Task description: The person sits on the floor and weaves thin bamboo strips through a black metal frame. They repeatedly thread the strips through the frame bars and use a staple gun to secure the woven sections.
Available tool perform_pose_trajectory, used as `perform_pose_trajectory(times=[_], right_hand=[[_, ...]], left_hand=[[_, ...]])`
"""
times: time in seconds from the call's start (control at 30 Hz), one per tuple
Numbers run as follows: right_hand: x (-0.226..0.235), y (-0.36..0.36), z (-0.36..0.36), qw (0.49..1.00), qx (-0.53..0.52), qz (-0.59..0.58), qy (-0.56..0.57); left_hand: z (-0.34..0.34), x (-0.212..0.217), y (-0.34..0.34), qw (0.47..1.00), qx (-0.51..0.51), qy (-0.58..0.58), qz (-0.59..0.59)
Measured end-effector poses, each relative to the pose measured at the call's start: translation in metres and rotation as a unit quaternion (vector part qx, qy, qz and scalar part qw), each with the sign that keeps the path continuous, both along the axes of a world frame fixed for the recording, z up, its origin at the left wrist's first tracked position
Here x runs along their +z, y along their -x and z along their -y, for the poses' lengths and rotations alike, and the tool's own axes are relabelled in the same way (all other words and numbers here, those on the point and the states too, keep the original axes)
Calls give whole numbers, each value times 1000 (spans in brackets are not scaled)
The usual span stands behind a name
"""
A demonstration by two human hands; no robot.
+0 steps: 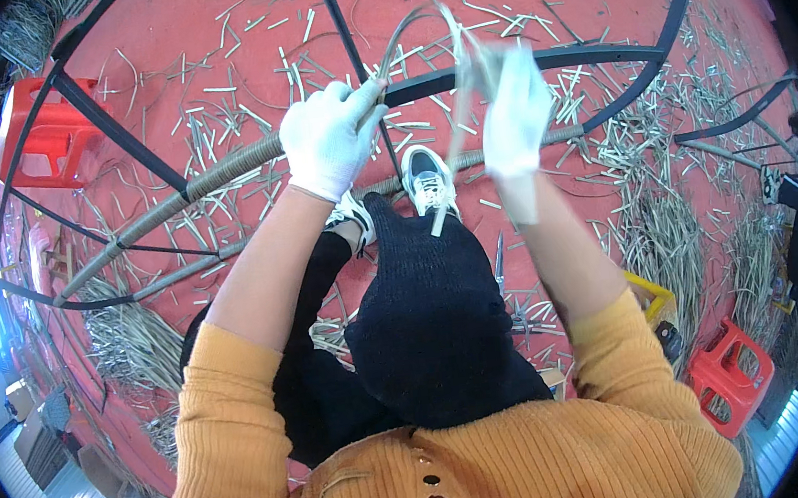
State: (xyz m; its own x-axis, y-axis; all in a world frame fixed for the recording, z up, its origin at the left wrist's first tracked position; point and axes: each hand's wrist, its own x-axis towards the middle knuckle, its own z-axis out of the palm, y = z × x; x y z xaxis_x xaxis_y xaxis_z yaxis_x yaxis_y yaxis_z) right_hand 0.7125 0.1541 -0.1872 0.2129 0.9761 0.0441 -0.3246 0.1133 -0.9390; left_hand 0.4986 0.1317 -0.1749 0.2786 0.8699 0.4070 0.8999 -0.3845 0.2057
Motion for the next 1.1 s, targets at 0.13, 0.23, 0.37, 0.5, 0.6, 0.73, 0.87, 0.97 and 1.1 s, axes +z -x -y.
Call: perform_pose_trajectory(times=[0.13, 0.23, 0.37, 0.5, 0.6, 0.73, 0.87, 0.97, 1.1], right_hand=[[-69, 18, 50, 938, 81, 337, 10], [-99, 46, 17, 854, -65, 489, -166], [-96, 62, -31, 887, -34, 371, -273], [-77, 50, -1, 904, 115, 379, -160], [-65, 34, 47, 929, 183, 321, 3], [-48, 16, 61, 890, 313, 238, 232], [-35, 22, 32, 903, 353, -39, 240], [-23, 35, 23, 903, 339, 28, 262], [-2, 26, 51, 899, 329, 31, 289]], left_hand=[[-2, 2, 0, 1000, -3, 12, 16], [0, 5, 0, 1000, -5, 28, 8], [3, 6, 0, 1000, -7, 27, 4], [0, 5, -2, 1000, 0, 29, 9], [-6, 5, -3, 997, -9, 56, 49], [-10, 10, -5, 983, 14, 170, 63], [-9, 16, -8, 976, 34, 214, 0], [-8, 19, -6, 977, 13, 213, 5], [-5, 18, 0, 987, -26, 160, 10]])
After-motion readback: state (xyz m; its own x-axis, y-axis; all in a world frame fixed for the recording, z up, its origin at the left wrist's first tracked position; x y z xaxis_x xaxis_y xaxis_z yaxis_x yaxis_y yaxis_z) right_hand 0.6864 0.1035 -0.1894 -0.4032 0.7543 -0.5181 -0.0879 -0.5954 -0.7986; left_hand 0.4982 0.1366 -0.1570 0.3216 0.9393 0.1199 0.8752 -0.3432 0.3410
